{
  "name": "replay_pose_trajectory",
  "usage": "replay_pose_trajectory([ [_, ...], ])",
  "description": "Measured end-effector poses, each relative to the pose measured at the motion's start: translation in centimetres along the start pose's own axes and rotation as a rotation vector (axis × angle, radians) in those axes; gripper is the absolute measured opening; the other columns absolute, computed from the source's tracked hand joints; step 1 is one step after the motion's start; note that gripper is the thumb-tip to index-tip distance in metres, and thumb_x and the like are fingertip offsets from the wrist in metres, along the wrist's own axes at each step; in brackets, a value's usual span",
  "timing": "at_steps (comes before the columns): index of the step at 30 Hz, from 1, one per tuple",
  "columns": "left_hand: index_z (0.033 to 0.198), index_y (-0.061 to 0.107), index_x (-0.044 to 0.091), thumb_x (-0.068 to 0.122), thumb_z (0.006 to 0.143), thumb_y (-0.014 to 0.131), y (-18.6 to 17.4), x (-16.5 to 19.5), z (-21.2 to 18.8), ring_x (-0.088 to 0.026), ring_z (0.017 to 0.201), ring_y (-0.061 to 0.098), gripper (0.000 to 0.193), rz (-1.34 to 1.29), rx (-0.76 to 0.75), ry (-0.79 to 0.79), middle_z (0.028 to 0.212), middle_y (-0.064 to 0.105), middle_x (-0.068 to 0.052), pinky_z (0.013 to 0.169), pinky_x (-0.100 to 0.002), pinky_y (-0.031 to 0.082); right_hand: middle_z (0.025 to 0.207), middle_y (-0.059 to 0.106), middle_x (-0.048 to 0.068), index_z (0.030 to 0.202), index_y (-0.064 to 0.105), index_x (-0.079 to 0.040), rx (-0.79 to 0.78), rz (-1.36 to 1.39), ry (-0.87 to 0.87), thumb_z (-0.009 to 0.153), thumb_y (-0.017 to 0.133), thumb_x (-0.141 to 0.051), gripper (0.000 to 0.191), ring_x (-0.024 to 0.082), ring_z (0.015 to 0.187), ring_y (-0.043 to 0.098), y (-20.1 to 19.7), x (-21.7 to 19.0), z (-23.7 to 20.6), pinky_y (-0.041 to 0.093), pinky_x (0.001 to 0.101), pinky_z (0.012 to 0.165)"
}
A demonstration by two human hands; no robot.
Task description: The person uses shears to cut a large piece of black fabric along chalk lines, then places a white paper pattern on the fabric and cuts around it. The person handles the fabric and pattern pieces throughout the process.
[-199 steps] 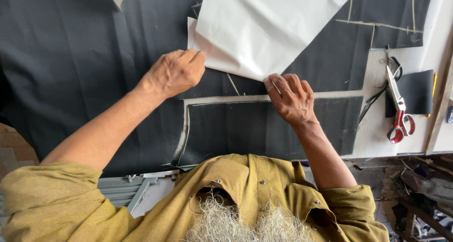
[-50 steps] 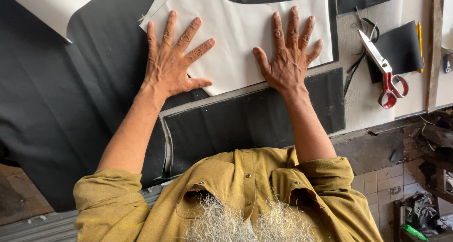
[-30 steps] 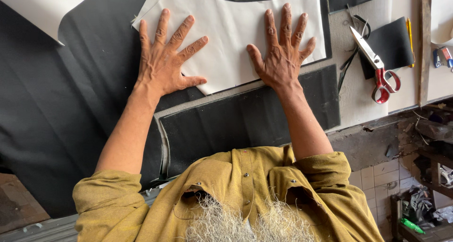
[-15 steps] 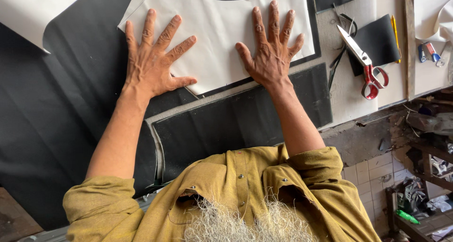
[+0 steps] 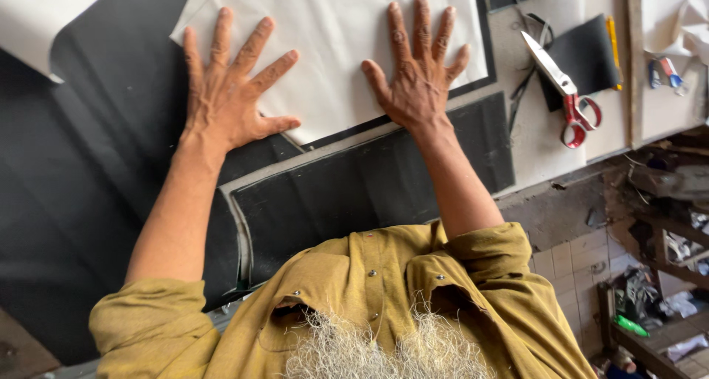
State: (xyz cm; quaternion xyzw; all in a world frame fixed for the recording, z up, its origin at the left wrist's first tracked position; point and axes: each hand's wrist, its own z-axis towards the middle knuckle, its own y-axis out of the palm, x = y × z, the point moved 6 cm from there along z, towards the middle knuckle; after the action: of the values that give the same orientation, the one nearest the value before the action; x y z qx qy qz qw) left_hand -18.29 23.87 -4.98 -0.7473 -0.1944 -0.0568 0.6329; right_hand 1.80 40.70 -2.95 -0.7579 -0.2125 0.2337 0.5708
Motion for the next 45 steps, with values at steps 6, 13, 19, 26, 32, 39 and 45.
replay_pose_trajectory([
  [6,0.159,0.031,0.055,0.09,0.07,0.049,0.2,-0.1,-0.1,-0.039,0.161,-0.007,0.098,-0.018,-0.027,-0.02,0.178,0.002,0.01,0.122,-0.078,-0.008,0.175,-0.001,0.005,0.168,0.018,-0.035,-0.002,0.023,0.001,0.099,0.039,-0.082,0.086,0.038,0.156,-0.014,0.8,0.7,0.0,-0.003,0.0786,0.117],
  [13,0.159,0.029,0.056,0.091,0.07,0.047,-0.3,0.4,0.1,-0.04,0.16,-0.007,0.097,0.012,-0.027,-0.014,0.177,0.002,0.01,0.122,-0.078,-0.006,0.174,-0.001,0.005,0.168,0.018,-0.035,0.024,0.025,-0.022,0.1,0.04,-0.08,0.084,0.04,0.155,-0.013,0.7,0.8,0.0,-0.002,0.0801,0.116],
  [19,0.142,0.056,0.03,0.077,0.083,0.062,-3.4,3.4,1.0,-0.044,0.152,0.016,0.075,0.083,0.087,0.038,0.166,0.032,-0.006,0.115,-0.077,0.008,0.173,-0.001,0.005,0.168,0.019,-0.034,0.078,0.03,-0.033,0.102,0.044,-0.076,0.082,0.041,0.155,-0.013,-1.0,0.4,-0.5,0.0,0.0815,0.114],
  [26,0.125,0.066,0.005,0.028,0.104,0.057,-2.6,15.7,8.2,-0.033,0.127,0.058,0.033,-0.176,0.474,0.269,0.135,0.061,-0.015,0.115,-0.05,0.042,0.174,-0.003,0.009,0.169,0.021,-0.027,0.164,0.026,-0.056,0.107,0.04,-0.052,0.07,0.042,0.155,-0.016,-3.3,-0.2,-1.3,-0.01,0.077,0.111],
  [32,0.145,0.054,0.005,0.031,0.111,0.037,-0.9,16.1,9.8,-0.033,0.142,0.043,0.047,-0.227,0.547,0.132,0.151,0.052,-0.015,0.121,-0.046,0.032,0.174,-0.001,0.008,0.167,0.022,-0.023,0.167,0.102,-0.034,0.108,0.034,-0.048,0.065,0.04,0.156,-0.014,-2.9,0.9,-1.2,-0.015,0.0734,0.112],
  [39,0.161,0.036,0.026,0.052,0.107,0.035,-0.1,14.0,8.2,-0.038,0.157,0.011,0.06,0.023,0.247,-0.209,0.171,0.021,-0.006,0.123,-0.065,0.005,0.172,-0.001,0.007,0.166,0.02,-0.025,0.158,0.137,-0.066,0.103,0.039,-0.057,0.073,0.043,0.155,-0.012,-2.3,2.1,-1.3,-0.008,0.0781,0.112],
  [45,0.166,0.029,0.038,0.068,0.097,0.05,-0.9,9.9,4.2,-0.044,0.156,-0.004,0.078,0.042,0.215,-0.357,0.175,0.006,-0.002,0.114,-0.081,-0.004,0.171,-0.002,0.007,0.165,0.017,-0.026,0.116,0.119,-0.068,0.101,0.044,-0.06,0.077,0.05,0.152,-0.014,-3.0,2.0,-1.3,-0.003,0.0852,0.108],
])
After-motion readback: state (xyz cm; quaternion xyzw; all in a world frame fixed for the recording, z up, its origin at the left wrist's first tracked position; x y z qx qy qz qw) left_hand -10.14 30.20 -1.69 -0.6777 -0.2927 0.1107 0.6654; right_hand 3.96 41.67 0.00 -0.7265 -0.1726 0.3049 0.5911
